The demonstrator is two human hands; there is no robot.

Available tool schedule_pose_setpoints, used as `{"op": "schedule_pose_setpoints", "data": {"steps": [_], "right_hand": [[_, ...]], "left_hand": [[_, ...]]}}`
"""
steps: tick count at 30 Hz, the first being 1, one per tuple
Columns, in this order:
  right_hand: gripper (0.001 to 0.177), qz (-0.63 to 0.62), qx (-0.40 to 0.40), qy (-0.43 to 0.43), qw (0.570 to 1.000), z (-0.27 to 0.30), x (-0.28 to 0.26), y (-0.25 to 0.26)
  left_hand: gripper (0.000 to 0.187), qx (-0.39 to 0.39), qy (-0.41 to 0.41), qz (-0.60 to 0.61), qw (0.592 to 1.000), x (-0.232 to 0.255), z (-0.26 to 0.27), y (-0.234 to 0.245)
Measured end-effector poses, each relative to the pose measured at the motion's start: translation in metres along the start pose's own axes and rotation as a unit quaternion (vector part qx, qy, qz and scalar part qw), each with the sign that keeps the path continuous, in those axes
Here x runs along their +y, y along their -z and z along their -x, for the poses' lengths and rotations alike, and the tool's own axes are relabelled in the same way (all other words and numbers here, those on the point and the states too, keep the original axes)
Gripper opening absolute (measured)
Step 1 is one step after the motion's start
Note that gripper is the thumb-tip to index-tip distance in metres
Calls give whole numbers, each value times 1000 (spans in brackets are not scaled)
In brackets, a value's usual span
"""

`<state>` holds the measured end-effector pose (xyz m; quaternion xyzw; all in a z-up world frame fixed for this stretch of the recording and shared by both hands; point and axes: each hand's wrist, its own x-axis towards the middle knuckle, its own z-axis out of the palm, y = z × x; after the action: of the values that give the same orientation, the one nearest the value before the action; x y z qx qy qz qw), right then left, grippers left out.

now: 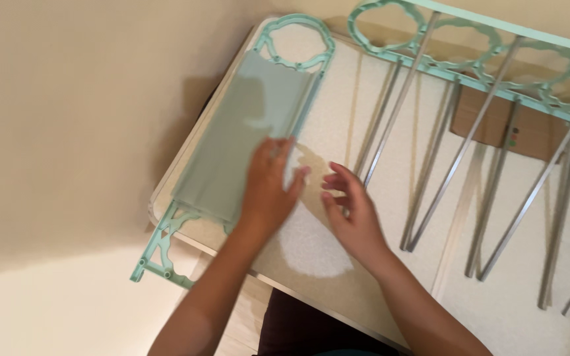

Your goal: The person assembles a light green shower caddy by inserting metal rods into the plastic frame. They handle the rods and frame by hand, aligning and pushing each rod into place on a white countertop.

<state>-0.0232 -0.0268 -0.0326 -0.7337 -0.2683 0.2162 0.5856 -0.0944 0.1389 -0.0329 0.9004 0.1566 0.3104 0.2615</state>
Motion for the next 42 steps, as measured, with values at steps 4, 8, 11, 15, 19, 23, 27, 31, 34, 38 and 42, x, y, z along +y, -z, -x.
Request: {"op": "schedule_pose_setpoints", "data": {"steps": [4,8,11,15,19,23,27,31,34,38,42], "right_hand": [[44,-34,56,44,997,28,23,51],[39,-46,123,7,991,61,41,97],[35,-41,179,6,983,86,49,128],[34,-13,250,-17,968,124,55,165],[33,17,322,-34,946,155,65,201],[32,37,393,12,919,182,78,240],[29,125,475,4,871,207,82,278],[29,286,509,23,812,226,85,314],[35,388,502,6,773,234,90,337],[42,365,488,-70,789,228,91,362],[42,31,458,-160,874,218,87,367]], "left_hand": [[53,-71,-5,89,994,50,22,-18],[48,-93,-10,142,985,90,38,-42],[44,-112,5,185,976,118,53,-61],[49,-156,37,264,951,149,74,-92],[61,-139,44,261,954,168,83,-134],[67,-152,109,235,954,169,81,-161],[64,-165,158,208,951,164,74,-174],[60,-146,168,182,958,160,66,-184],[49,-132,160,168,964,158,60,-190],[41,-95,107,133,981,150,55,-189],[41,-82,64,89,991,145,43,-181]]}}
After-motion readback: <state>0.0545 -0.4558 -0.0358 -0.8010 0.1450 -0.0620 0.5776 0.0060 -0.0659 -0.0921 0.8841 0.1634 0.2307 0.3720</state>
